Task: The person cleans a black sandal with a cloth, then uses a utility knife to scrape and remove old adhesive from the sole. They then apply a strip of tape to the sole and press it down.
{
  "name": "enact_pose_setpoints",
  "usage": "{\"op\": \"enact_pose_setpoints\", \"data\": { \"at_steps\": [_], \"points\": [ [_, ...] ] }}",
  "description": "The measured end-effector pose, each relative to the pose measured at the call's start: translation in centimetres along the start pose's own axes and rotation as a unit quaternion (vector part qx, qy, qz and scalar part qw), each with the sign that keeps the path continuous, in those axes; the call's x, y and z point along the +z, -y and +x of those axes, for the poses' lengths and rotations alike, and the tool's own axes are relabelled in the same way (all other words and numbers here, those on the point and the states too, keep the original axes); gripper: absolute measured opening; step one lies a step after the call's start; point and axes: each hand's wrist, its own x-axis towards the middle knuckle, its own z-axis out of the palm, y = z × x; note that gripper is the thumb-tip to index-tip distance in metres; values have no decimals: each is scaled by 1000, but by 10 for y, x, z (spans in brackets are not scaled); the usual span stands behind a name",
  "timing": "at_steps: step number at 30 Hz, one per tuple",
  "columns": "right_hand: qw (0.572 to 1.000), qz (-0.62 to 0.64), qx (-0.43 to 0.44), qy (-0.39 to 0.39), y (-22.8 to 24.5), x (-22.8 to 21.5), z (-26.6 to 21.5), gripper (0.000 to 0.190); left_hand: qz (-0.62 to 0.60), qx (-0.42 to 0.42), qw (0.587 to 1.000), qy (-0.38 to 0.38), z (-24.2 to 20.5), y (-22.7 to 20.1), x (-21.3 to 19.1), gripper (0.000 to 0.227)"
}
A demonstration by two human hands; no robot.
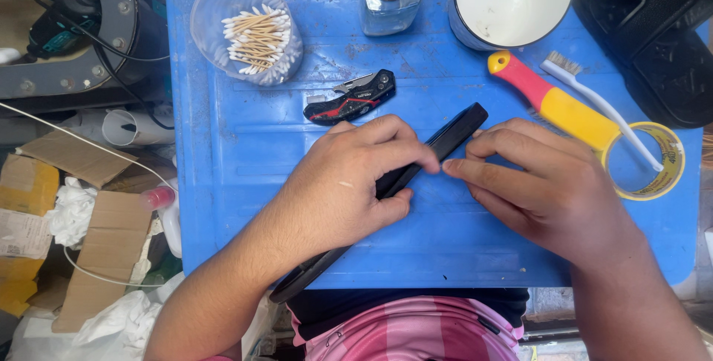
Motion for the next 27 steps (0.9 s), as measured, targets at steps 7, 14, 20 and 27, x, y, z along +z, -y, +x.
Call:
{"op": "enact_pose_setpoints", "data": {
  "at_steps": [7, 14, 20, 27],
  "points": [
    [999, 45, 8, -17, -7, 8, -6, 25, -17, -11, 999, -24, -2, -1, 0, 40],
    [996, 66, 7, -51, -13, 14, -9, 23, -31, -33, 999, -16, 3, 5, -1, 51],
    [998, 40, -15, -49, -12, 14, -7, 23, -23, -35, 999, -12, 2, 6, 0, 57],
    [998, 25, -25, -44, -10, 13, -5, 28, -30, -35, 999, -15, 2, 7, 0, 57]
  ]
}}
